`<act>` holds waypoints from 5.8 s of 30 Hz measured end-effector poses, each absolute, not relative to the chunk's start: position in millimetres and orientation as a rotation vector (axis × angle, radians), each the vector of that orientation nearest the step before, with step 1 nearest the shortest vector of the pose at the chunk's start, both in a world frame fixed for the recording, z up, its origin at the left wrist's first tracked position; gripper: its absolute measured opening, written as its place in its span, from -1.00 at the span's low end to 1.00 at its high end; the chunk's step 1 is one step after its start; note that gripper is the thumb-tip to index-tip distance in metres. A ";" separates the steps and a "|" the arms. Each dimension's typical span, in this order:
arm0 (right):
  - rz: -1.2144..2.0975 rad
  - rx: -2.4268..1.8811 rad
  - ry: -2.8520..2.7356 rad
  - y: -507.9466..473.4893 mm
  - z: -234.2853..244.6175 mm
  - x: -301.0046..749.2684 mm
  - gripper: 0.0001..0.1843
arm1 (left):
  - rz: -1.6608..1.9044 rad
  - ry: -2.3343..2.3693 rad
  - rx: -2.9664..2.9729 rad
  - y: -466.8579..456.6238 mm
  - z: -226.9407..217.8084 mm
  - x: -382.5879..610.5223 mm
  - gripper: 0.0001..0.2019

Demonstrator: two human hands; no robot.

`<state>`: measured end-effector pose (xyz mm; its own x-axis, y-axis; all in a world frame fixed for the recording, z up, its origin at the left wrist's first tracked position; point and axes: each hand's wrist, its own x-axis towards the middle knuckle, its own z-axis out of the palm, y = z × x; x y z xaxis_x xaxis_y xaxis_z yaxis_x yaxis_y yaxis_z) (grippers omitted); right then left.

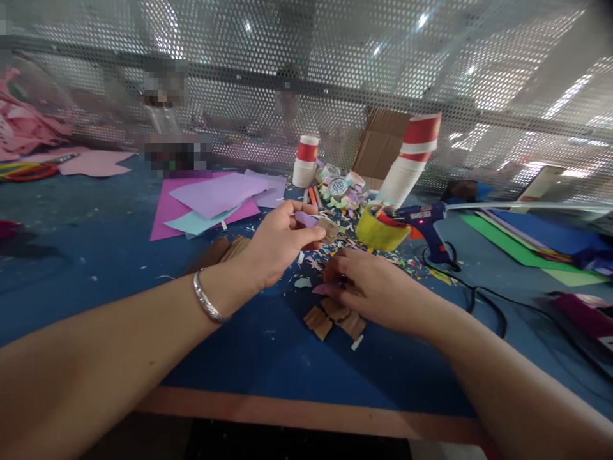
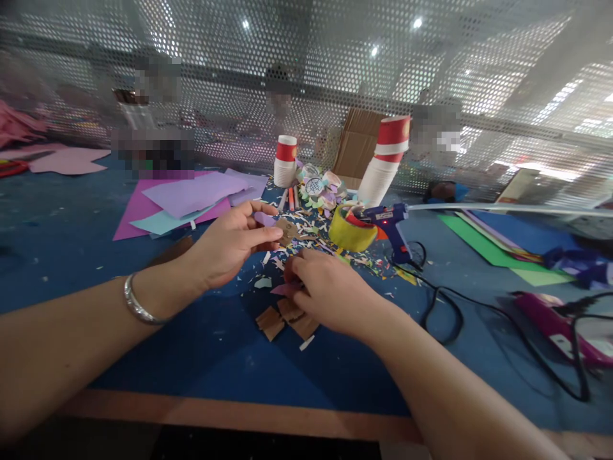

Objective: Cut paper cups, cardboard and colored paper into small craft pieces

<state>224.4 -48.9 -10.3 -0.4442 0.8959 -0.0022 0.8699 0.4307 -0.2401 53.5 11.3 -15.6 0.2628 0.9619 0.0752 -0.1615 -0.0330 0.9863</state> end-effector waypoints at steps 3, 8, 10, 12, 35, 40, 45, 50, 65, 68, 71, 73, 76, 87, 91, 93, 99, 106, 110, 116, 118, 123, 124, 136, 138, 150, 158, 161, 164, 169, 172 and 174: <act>0.339 -1.603 -2.538 -48.1 -9.2 222.6 -0.80 | 1.096 0.889 1.259 10.4 -17.0 54.2 -0.72; 0.432 -1.614 -2.496 -46.2 -9.1 220.7 -0.80 | 1.098 0.931 1.265 9.8 -15.1 53.2 -0.71; 0.483 -1.626 -2.463 -45.2 -9.0 220.3 -0.81 | 1.097 0.954 1.259 10.0 -14.6 52.3 -0.71; 0.520 -1.627 -2.436 -44.0 -8.9 219.9 -0.82 | 1.106 0.965 1.250 10.3 -14.8 51.3 -0.71; 0.772 -1.329 -2.078 -42.2 -8.0 230.9 -0.93 | 1.054 1.013 1.076 7.6 -13.9 49.2 -0.66; 0.761 -1.343 -1.954 -42.3 -10.5 237.0 -0.88 | 1.053 1.040 1.032 5.0 -9.8 50.8 -0.69; 0.722 -1.366 -1.862 -38.6 -12.7 241.5 -0.85 | 1.037 1.090 1.117 5.6 -14.8 50.1 -0.68; 0.797 -1.358 -1.762 -36.9 -18.4 244.0 -0.84 | 1.026 1.060 1.203 5.7 -24.6 50.3 -0.62; 1.107 -1.225 -1.336 -35.8 -21.3 238.5 -0.69 | 1.028 0.961 1.207 -2.6 -18.8 55.0 -0.65; 1.107 -1.220 -1.308 -36.5 -20.8 236.0 -0.68 | 1.011 0.961 1.247 -2.5 -18.7 54.8 -0.67; 1.076 -1.232 -1.282 -36.3 -20.8 234.6 -0.67 | 0.977 0.960 1.290 -2.9 -19.1 53.9 -0.69; 1.072 -1.242 -1.266 -35.8 -20.8 234.3 -0.66 | 0.959 0.943 1.302 -3.6 -19.8 53.8 -0.70; 1.084 -1.233 -1.257 -35.4 -20.5 233.9 -0.64 | 0.947 0.902 1.308 -4.8 -20.9 54.6 -0.73; 1.135 -1.186 -1.192 -37.0 -20.1 232.1 -0.63 | 0.888 0.835 1.285 -8.6 -22.4 54.2 -0.71; 1.142 -1.198 -1.177 -38.5 -19.3 232.1 -0.63 | 0.856 0.800 1.283 -9.6 -21.2 54.2 -0.71; 1.151 -1.195 -1.175 -38.7 -19.2 232.0 -0.63 | 0.850 0.790 1.273 -10.1 -20.4 54.7 -0.72; 1.144 -1.201 -1.211 -39.1 -17.3 230.2 -0.62 | 0.856 0.736 1.229 -10.7 -19.4 56.6 -0.73; 1.147 -1.208 -1.238 -40.8 -17.4 229.0 -0.64 | 0.875 0.721 1.225 -9.6 -20.7 56.7 -0.74; 1.184 -1.185 -1.219 -40.8 -17.3 228.6 -0.64 | 0.872 0.722 1.229 -9.6 -20.1 56.9 -0.74; 1.158 -1.196 -1.237 -41.3 -16.8 228.7 -0.63 | 0.885 0.749 1.280 -10.0 -19.4 56.1 -0.73; 1.157 -1.194 -1.235 -41.5 -16.6 228.6 -0.63 | 0.885 0.757 1.288 -9.9 -19.2 55.9 -0.72; 1.164 -1.196 -1.236 -41.5 -16.0 228.0 -0.62 | 0.891 0.755 1.281 -9.9 -17.6 56.4 -0.73; 1.168 -1.192 -1.234 -41.4 -15.9 227.9 -0.62 | 0.895 0.757 1.276 -10.2 -17.3 56.6 -0.73; 1.167 -1.187 -1.239 -41.3 -16.8 228.7 -0.63 | 0.898 0.774 1.260 -11.6 -18.7 57.0 -0.73; 1.176 -1.184 -1.242 -41.3 -17.2 228.7 -0.65 | 0.905 0.758 1.257 -11.8 -19.2 57.4 -0.73; 1.210 -1.180 -1.246 -40.6 -18.5 229.8 -0.67 | 0.892 0.760 1.292 -11.1 -19.2 57.1 -0.73; 1.257 -1.156 -1.259 -41.3 -19.0 232.2 -0.65 | 0.865 0.746 1.318 -8.4 -22.4 55.3 -0.70; 1.248 -1.172 -1.281 -40.7 -18.7 232.8 -0.64 | 0.866 0.751 1.324 -8.6 -22.8 55.0 -0.69; 1.232 -1.192 -1.296 -40.3 -18.3 233.2 -0.64 | 0.859 0.759 1.302 -9.6 -22.6 54.9 -0.69; 1.239 -1.208 -1.314 -40.8 -19.2 234.1 -0.64 | 0.860 0.743 1.275 -10.8 -22.6 55.6 -0.70; 1.252 -1.200 -1.313 -41.2 -19.5 233.9 -0.65 | 0.854 0.754 1.254 -10.6 -22.7 56.0 -0.68; 1.256 -1.190 -1.309 -41.4 -18.7 233.1 -0.65 | 0.851 0.760 1.260 -10.5 -22.4 55.9 -0.69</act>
